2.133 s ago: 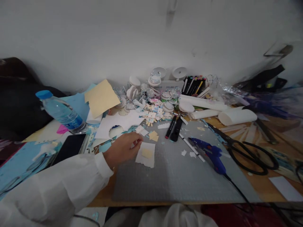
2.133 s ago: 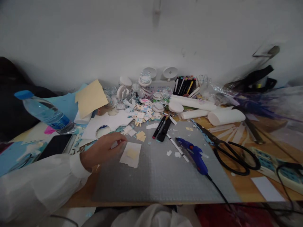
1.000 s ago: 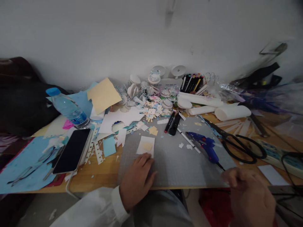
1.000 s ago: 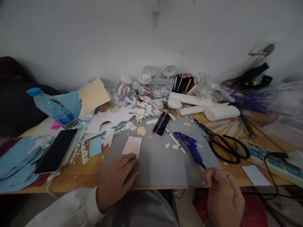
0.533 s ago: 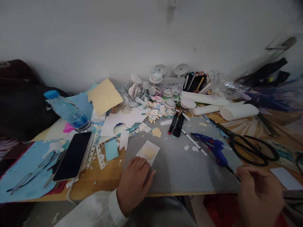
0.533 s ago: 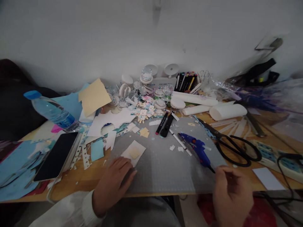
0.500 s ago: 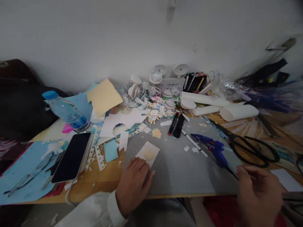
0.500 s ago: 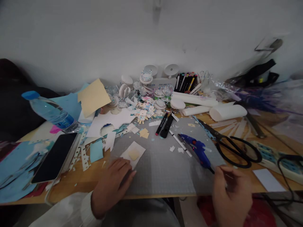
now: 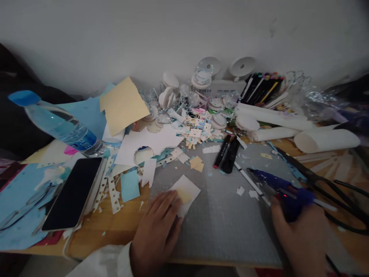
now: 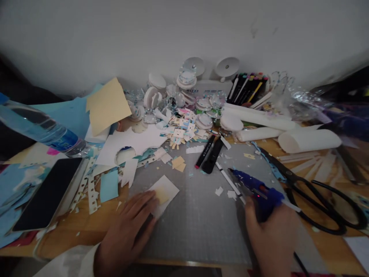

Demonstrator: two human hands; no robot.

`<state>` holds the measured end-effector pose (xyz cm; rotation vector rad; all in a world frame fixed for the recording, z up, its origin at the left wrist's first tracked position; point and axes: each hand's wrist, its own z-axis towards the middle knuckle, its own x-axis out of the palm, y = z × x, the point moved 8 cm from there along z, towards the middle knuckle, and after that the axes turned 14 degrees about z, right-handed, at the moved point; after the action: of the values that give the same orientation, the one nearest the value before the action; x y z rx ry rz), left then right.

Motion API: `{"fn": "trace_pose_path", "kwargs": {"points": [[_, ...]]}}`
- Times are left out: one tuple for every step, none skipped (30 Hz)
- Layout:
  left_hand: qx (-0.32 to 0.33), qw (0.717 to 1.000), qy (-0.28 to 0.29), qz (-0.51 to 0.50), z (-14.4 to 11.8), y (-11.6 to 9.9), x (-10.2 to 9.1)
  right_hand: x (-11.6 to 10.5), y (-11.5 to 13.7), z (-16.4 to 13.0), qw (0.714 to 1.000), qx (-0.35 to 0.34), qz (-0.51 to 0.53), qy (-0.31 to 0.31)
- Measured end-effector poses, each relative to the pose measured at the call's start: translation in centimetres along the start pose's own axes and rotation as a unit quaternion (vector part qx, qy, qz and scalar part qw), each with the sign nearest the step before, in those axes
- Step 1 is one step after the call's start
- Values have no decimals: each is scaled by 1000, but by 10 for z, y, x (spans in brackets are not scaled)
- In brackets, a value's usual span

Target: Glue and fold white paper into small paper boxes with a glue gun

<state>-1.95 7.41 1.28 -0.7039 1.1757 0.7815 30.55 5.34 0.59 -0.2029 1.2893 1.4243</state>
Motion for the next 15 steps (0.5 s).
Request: {"fn": "trace_pose_path", "kwargs": {"points": [[7,1000,-4,3,1,0,0,0,0,0,1000,-7,-26,-2],[13,1000,-7,6,2,0,0,1,1,1,999,-16,-49,2],[19,1000,-7,7,3,0,0,2,2,1,998,-24,-64,8],[24,1000,-7,6,5,0,0,3,2,0,997,-27,-70,9],[28,1000,-5,3,6,0,1,3,3,0,997,-25,-72,8],[30,1000,-1,-1,7,0,2,3,3,0,997,-21,-75,10],[32,999,2,-5,8,1,3,3,3,0,997,-16,-76,14],[33,999,5,-10,9,1,4,4,3,-1,997,-11,-73,19],[34,999,8,-15,9,1,5,4,4,-1,997,-7,-69,20],[34,999,11,-20,9,1,5,4,5,-1,998,-4,-63,22],[33,999,12,-24,9,2,6,4,5,-2,998,0,-56,22],[32,999,13,-28,9,2,7,4,5,-2,998,5,-51,25],[31,999,14,-31,9,2,7,4,5,-2,998,10,-49,26],[28,999,14,-34,9,3,8,4,4,-2,998,16,-52,27],[27,999,14,-37,9,3,8,4,3,-2,998,22,-57,29]]}}
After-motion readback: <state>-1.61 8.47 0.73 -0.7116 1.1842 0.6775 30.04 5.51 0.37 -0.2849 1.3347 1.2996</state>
